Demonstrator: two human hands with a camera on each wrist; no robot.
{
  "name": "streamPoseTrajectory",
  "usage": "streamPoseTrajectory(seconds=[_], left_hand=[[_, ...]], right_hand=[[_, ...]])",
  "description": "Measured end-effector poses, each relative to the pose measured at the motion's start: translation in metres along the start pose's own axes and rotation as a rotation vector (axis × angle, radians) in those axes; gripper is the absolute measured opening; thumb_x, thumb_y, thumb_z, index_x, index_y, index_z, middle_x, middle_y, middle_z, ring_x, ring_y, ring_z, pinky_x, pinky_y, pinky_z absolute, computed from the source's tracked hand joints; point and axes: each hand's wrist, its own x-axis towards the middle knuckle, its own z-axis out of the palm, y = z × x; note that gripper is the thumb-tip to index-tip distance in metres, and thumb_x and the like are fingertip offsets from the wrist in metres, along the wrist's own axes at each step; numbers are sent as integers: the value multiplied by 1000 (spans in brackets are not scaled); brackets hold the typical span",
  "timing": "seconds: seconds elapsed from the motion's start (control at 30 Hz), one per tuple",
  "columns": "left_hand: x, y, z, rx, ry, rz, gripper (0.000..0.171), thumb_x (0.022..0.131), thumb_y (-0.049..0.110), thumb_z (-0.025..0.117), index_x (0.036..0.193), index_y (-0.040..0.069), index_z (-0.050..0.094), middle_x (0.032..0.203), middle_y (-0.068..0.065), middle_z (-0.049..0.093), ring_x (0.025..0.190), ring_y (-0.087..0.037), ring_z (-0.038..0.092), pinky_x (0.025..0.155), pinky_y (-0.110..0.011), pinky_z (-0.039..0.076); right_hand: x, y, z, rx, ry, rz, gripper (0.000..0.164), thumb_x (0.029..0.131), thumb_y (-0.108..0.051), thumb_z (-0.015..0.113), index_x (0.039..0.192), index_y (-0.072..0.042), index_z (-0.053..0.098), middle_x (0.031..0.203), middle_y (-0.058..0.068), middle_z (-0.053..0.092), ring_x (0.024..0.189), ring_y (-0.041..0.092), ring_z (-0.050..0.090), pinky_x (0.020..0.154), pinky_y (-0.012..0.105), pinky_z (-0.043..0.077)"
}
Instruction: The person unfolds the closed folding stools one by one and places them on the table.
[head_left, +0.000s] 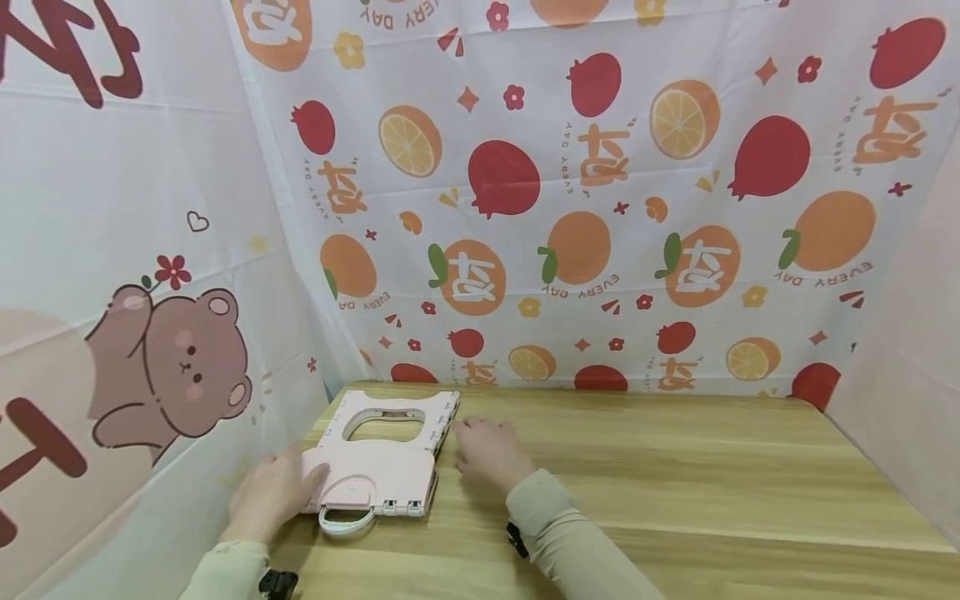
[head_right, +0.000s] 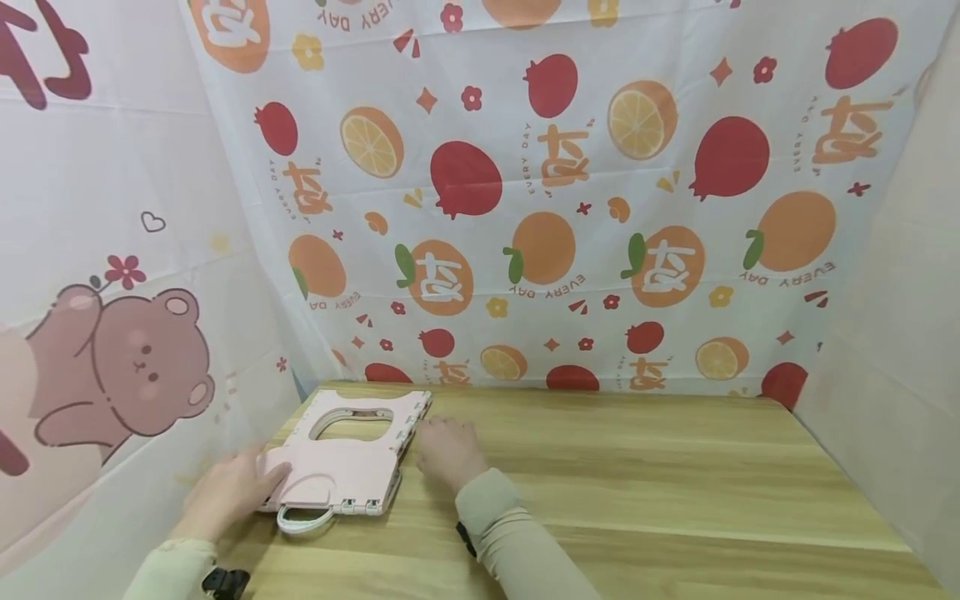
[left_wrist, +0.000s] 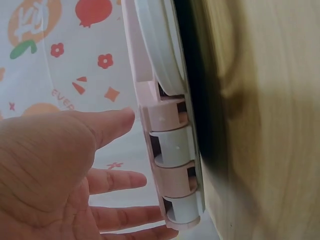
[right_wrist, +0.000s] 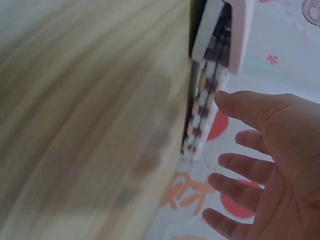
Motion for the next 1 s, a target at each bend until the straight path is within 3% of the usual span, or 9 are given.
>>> streamPoseTrajectory(seconds=[0.2,0.47,0.63,0.7,0.87,0.9,1.0], left_hand=[[1,-3,4,3,-24,-14,84,104,60,56,151,-9,45,140,-47,50,125,-67,54,92,-78,52],[0,-4,7,-4,-30,-8,85,105,60,55,150,-11,46,142,-47,51,126,-68,54,94,-78,51],[2,-6,7,-3,-19,8,82,105,56,58,147,-13,47,140,-48,52,124,-68,55,95,-78,52],[9,-13,12,2,-6,30,86,104,61,57,147,-13,48,138,-48,54,122,-68,56,95,-77,52],[7,-7,9,22,-8,71,84,105,56,59,146,-16,49,137,-47,56,122,-67,57,98,-73,52],[1,0,3,23,-18,71,78,105,47,62,146,-18,48,137,-48,55,123,-67,57,100,-73,52],[2,2,4,24,-22,89,75,105,44,64,141,-20,50,136,-47,57,122,-67,58,102,-71,52]], right_hand=[[5,-23,4,-31,11,-37,50,104,-30,71,152,-21,59,150,0,65,138,25,64,109,55,56],[4,-44,9,-65,9,-101,34,107,-17,64,139,-24,69,140,-7,69,129,16,67,98,44,60],[5,-49,9,-94,-3,-97,31,104,-17,68,133,-25,72,136,-8,71,127,15,67,98,41,59],[5,-49,8,-97,-9,-103,31,103,-16,69,133,-24,72,138,-8,70,128,16,66,100,41,59],[5,-46,5,-92,-18,-128,34,102,-12,69,135,-22,72,153,-6,64,140,19,61,108,44,58],[5,-45,5,-91,-20,-134,36,102,-12,69,136,-22,72,154,-6,62,141,20,60,110,46,58],[2,-45,2,-84,-25,-130,33,100,-13,73,131,-20,72,142,-5,70,131,18,66,107,44,58]])
